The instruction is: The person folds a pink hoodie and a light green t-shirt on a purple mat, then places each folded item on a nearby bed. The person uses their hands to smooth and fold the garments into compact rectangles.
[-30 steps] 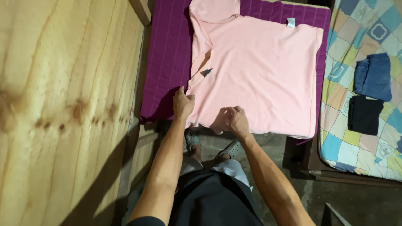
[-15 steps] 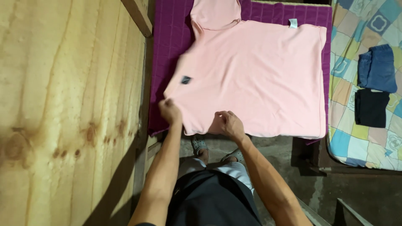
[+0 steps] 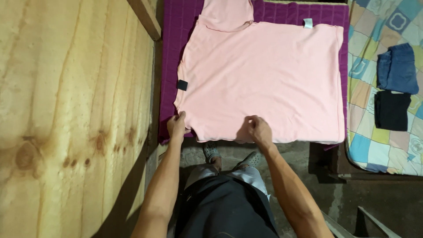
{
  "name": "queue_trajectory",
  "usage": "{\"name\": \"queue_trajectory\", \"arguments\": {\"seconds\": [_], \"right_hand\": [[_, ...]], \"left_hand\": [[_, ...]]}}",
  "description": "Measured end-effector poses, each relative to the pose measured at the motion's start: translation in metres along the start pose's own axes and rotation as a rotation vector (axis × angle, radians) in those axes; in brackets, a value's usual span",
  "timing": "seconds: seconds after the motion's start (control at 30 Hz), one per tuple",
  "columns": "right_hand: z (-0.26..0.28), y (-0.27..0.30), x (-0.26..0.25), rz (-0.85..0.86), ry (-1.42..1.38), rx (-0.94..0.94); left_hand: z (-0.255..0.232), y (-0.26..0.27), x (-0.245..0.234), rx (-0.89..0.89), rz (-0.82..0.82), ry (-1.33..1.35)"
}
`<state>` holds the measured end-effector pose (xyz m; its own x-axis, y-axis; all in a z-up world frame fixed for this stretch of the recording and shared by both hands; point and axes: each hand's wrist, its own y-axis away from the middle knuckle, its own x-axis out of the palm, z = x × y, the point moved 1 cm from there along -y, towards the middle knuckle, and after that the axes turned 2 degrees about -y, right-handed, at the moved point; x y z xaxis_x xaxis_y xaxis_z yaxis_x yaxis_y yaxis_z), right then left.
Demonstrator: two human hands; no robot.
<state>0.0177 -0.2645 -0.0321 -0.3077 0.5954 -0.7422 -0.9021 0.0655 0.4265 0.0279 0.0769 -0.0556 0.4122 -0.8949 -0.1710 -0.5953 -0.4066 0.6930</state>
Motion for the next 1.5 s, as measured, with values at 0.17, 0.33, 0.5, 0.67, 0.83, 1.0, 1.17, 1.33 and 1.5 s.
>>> {"name": "queue_trajectory", "arguments": {"seconds": [0.17,0.33,0.5,0.67,0.83,1.0,1.17,1.33,1.5], "right_hand": [[-0.065,0.007,-0.032,-0.166,0.047,0.034],[-0.131,0.029,-0.068,-0.519,0.228,-0.097],[-0.203,0.049,-0.102,-0.62,0.286,0.058],[-0.261,0.054,-0.125,-0.619,0.134,0.232],[-0.299,0.048,-0.141,-0.701,0.076,0.216],[-0.349,0.038,-0.145,-0.613,-0.122,0.254],[-0.329,0.059,-0.167,-0.526,-0.417,0.426],[-0.34,0.073,-0.182,-0.333,-0.842,0.501],[-0.334,0.06,-0.213,-0.276,-0.997,0.59]], "left_hand": [[0.055,-0.009,-0.001,-0.007,0.108,0.034],[0.059,0.033,0.005,-0.057,0.146,-0.011],[0.09,0.057,0.02,0.065,0.202,-0.267],[0.158,0.036,0.036,0.194,0.163,-0.154],[0.193,0.03,0.036,0.291,-0.112,-0.008],[0.138,0.096,0.044,0.16,-0.056,-0.064],[0.154,0.124,0.044,0.011,0.091,-0.19],[0.208,0.089,0.019,-0.091,0.054,-0.017],[0.17,0.084,-0.003,0.116,-0.014,0.164]]}}
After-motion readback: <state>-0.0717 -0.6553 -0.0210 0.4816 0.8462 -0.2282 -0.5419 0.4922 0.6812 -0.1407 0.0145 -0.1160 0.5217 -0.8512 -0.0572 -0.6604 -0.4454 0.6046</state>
